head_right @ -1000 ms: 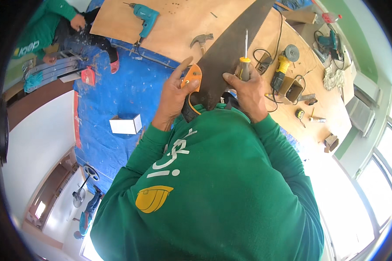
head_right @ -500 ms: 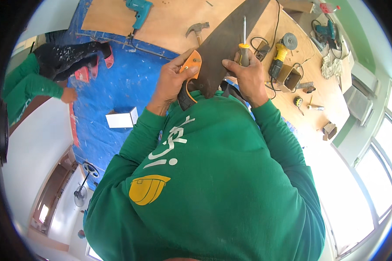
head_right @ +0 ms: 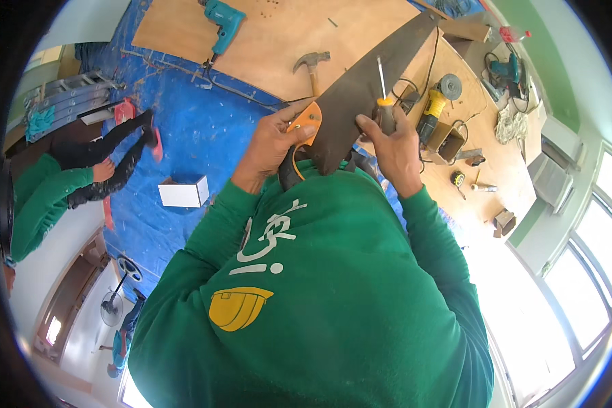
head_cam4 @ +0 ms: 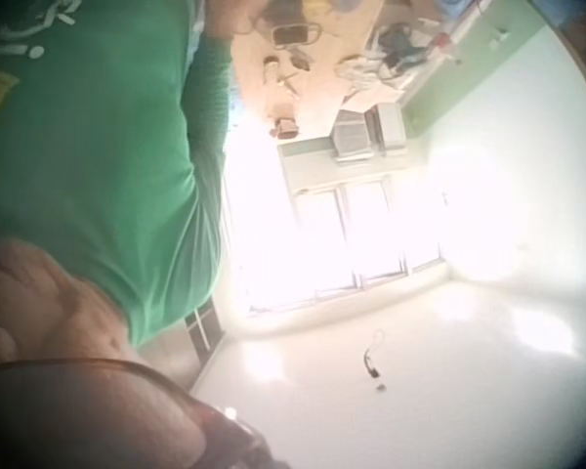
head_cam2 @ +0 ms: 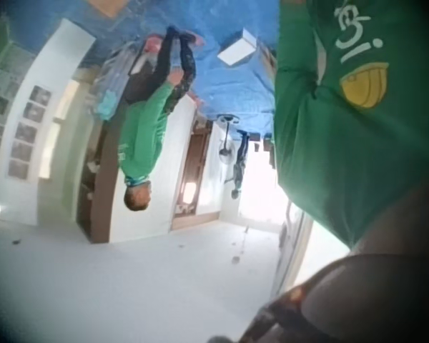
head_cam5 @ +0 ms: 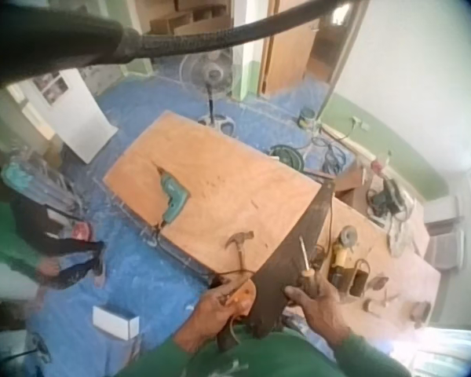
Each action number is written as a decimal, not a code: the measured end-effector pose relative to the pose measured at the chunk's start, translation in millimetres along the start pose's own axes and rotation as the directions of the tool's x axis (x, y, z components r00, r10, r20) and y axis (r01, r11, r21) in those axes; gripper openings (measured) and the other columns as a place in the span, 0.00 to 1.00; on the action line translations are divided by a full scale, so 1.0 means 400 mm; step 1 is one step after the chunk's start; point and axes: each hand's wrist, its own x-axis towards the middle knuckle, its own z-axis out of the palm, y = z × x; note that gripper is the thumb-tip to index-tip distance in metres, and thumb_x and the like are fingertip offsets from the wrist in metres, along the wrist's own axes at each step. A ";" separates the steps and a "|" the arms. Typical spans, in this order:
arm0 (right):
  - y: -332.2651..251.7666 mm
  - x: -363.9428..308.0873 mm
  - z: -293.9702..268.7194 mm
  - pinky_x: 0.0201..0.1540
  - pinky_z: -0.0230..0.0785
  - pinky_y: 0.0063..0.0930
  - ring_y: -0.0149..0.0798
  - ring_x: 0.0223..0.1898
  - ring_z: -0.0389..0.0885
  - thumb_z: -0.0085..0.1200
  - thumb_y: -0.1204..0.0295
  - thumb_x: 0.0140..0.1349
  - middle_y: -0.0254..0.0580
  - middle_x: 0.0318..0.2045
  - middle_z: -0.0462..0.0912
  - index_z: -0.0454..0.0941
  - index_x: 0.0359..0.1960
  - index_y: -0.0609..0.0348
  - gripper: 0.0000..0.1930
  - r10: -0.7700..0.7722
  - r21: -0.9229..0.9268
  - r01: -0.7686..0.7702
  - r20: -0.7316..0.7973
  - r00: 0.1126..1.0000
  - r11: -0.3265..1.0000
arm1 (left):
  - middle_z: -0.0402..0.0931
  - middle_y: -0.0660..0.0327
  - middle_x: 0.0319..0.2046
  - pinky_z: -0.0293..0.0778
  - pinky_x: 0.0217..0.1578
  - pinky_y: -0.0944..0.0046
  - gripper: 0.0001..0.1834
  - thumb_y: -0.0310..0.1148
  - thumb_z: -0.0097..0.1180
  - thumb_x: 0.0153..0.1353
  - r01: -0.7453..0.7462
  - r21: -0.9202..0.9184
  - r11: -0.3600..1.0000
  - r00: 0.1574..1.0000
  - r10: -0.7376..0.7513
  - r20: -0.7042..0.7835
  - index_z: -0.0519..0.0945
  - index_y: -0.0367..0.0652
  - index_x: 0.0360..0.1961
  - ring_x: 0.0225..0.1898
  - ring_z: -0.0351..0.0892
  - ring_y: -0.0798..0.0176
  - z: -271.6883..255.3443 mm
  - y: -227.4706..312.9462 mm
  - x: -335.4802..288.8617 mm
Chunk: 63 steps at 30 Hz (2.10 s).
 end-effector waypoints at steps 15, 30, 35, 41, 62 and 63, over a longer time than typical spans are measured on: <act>-0.186 -0.085 -0.098 0.36 0.80 0.44 0.52 0.35 0.88 0.71 0.75 0.62 0.44 0.38 0.86 0.88 0.49 0.54 0.13 -0.539 -0.430 0.674 0.406 0.738 0.600 | 0.87 0.56 0.58 0.85 0.54 0.67 0.34 0.24 0.69 0.71 0.022 -0.058 0.998 1.000 -0.022 -0.008 0.75 0.34 0.76 0.52 0.86 0.67 -0.019 -0.028 -0.015; -0.256 -0.034 -0.069 0.33 0.78 0.43 0.48 0.33 0.87 0.70 0.75 0.63 0.40 0.37 0.85 0.88 0.49 0.53 0.13 -0.488 -0.462 0.742 0.561 0.669 0.486 | 0.88 0.60 0.55 0.85 0.49 0.70 0.31 0.26 0.67 0.72 0.000 -0.048 0.999 1.000 -0.001 -0.018 0.77 0.34 0.75 0.48 0.85 0.72 -0.023 0.002 -0.035; -0.275 -0.033 -0.063 0.33 0.78 0.43 0.48 0.32 0.87 0.70 0.75 0.64 0.40 0.37 0.85 0.88 0.49 0.53 0.13 -0.488 -0.473 0.754 0.575 0.656 0.456 | 0.88 0.60 0.53 0.85 0.48 0.70 0.31 0.28 0.68 0.71 0.020 0.010 1.000 1.000 -0.020 -0.019 0.78 0.36 0.75 0.46 0.85 0.72 -0.027 0.012 -0.037; -0.299 -0.027 -0.065 0.33 0.78 0.43 0.48 0.32 0.86 0.70 0.75 0.64 0.40 0.38 0.85 0.88 0.50 0.54 0.13 -0.485 -0.476 0.771 0.600 0.636 0.423 | 0.89 0.59 0.51 0.84 0.46 0.70 0.32 0.29 0.67 0.71 0.009 0.008 1.000 1.000 -0.009 -0.014 0.78 0.35 0.75 0.45 0.85 0.71 -0.031 0.000 -0.030; -0.383 0.045 -0.051 0.33 0.78 0.37 0.39 0.39 0.81 0.64 0.73 0.58 0.35 0.37 0.76 0.85 0.48 0.54 0.15 -0.436 -0.352 0.936 0.845 0.310 -0.018 | 0.87 0.63 0.49 0.83 0.48 0.68 0.29 0.30 0.68 0.73 0.022 0.107 0.994 0.999 -0.025 0.027 0.80 0.38 0.73 0.45 0.83 0.72 -0.027 0.030 -0.025; -0.378 0.048 -0.050 0.34 0.78 0.37 0.40 0.38 0.81 0.64 0.74 0.59 0.35 0.37 0.76 0.85 0.48 0.54 0.14 -0.439 -0.344 0.939 0.842 0.313 0.010 | 0.87 0.63 0.48 0.83 0.48 0.67 0.29 0.30 0.68 0.73 0.014 0.081 0.997 0.999 -0.016 0.029 0.80 0.38 0.73 0.45 0.83 0.72 -0.029 0.025 -0.026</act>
